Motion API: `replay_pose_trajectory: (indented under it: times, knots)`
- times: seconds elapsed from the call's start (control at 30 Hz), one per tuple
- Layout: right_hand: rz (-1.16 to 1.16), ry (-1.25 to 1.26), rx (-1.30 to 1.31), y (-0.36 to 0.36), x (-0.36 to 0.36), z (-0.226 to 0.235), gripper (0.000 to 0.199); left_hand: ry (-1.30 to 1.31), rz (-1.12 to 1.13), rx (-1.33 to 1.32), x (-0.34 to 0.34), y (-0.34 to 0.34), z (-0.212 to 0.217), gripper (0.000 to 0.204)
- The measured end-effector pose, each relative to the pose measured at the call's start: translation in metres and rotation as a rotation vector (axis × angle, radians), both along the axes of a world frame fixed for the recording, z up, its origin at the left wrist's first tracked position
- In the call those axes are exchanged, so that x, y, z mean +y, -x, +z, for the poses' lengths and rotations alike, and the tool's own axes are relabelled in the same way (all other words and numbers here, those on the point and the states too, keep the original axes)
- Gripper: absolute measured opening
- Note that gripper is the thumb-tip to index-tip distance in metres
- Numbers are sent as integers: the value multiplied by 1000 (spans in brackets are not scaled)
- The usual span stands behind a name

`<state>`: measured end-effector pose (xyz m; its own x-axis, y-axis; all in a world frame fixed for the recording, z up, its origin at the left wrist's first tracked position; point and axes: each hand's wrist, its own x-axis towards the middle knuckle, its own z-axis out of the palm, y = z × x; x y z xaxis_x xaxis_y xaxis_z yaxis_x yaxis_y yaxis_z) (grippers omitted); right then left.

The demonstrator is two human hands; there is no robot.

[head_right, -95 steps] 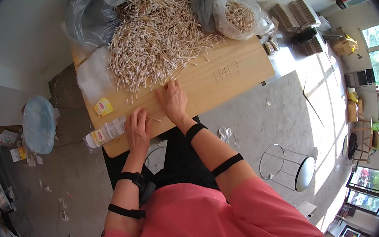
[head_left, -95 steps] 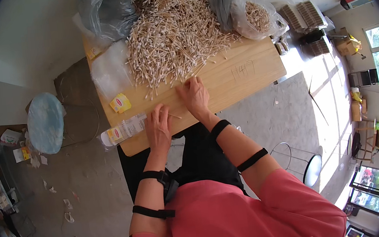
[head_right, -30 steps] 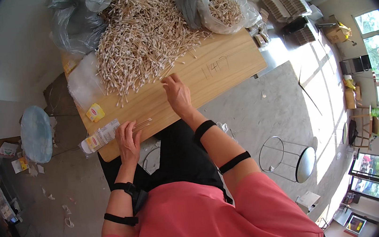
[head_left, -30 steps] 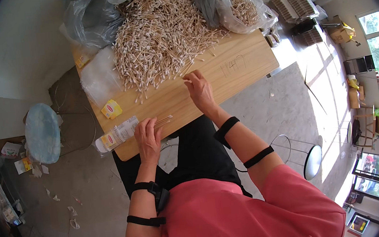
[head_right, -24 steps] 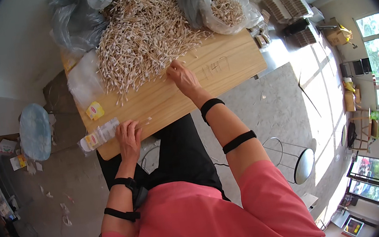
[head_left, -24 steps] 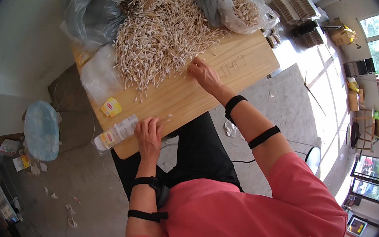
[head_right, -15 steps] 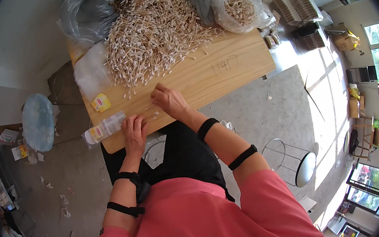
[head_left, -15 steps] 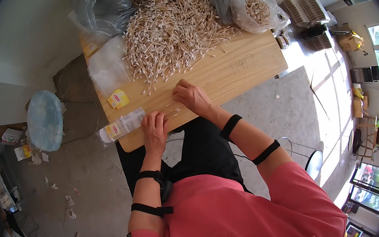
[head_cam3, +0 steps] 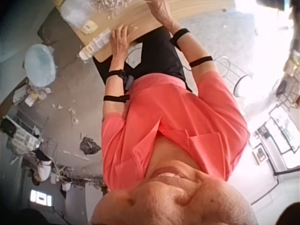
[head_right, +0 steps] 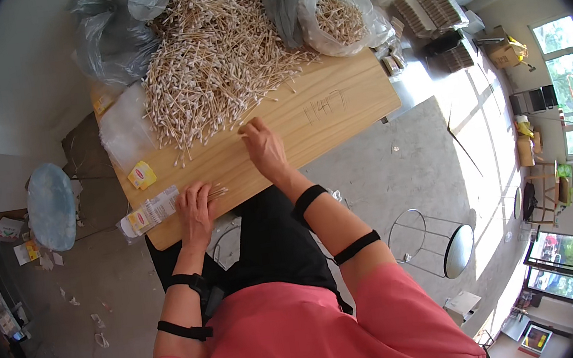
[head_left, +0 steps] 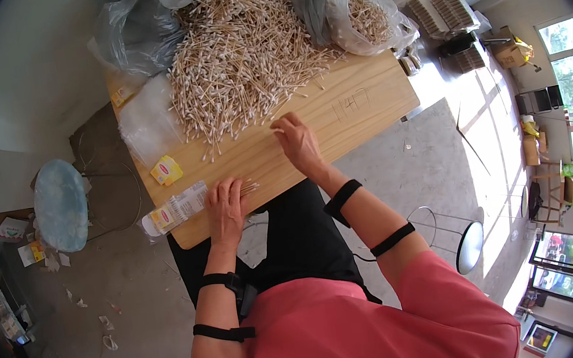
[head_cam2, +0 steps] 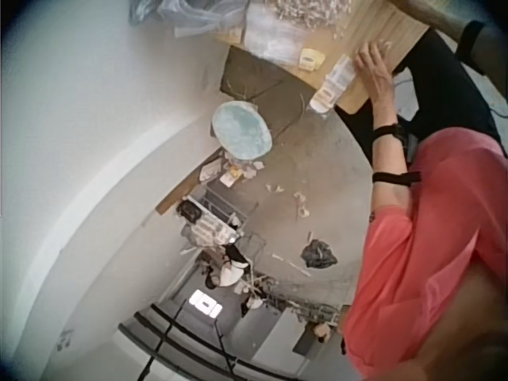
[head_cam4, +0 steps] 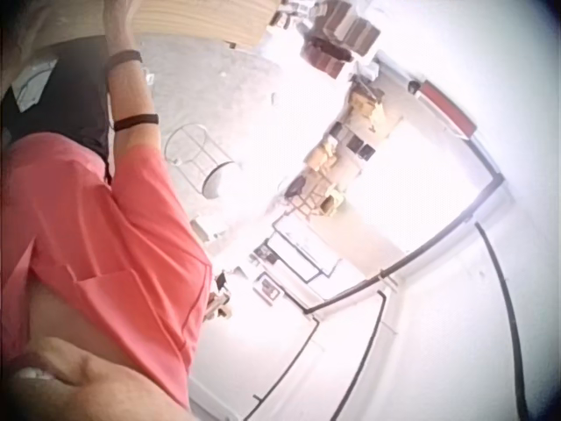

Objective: Counting and packaging cotton swabs into plastic bags and containers.

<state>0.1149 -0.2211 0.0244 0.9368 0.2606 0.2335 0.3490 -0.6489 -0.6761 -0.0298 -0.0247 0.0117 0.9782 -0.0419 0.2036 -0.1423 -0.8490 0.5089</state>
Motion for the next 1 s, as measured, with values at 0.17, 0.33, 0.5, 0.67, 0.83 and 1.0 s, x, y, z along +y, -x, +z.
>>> replay_pose_trajectory:
  times: [0.17,0.33,0.5,0.67,0.83,1.0]
  knots:
    - [163,174,-171,-72,-38,-7,11,-63,-43,-43,1,-1,-4,44]
    - [239,199,-77,-46,-28,-13,7,-85,-41,-37,4,1,-6,42]
    - [219,131,47,28,16,-4,9,-105,-49,-8,2,0,-8,40]
    - [124,21,89,37,15,-1,10,-46,-45,-48,1,-3,-8,39]
    - [192,82,70,28,16,-6,10,-59,-41,-41,1,-1,-8,37]
    - [209,95,136,29,10,-5,11,-40,-30,-51,1,0,-8,37]
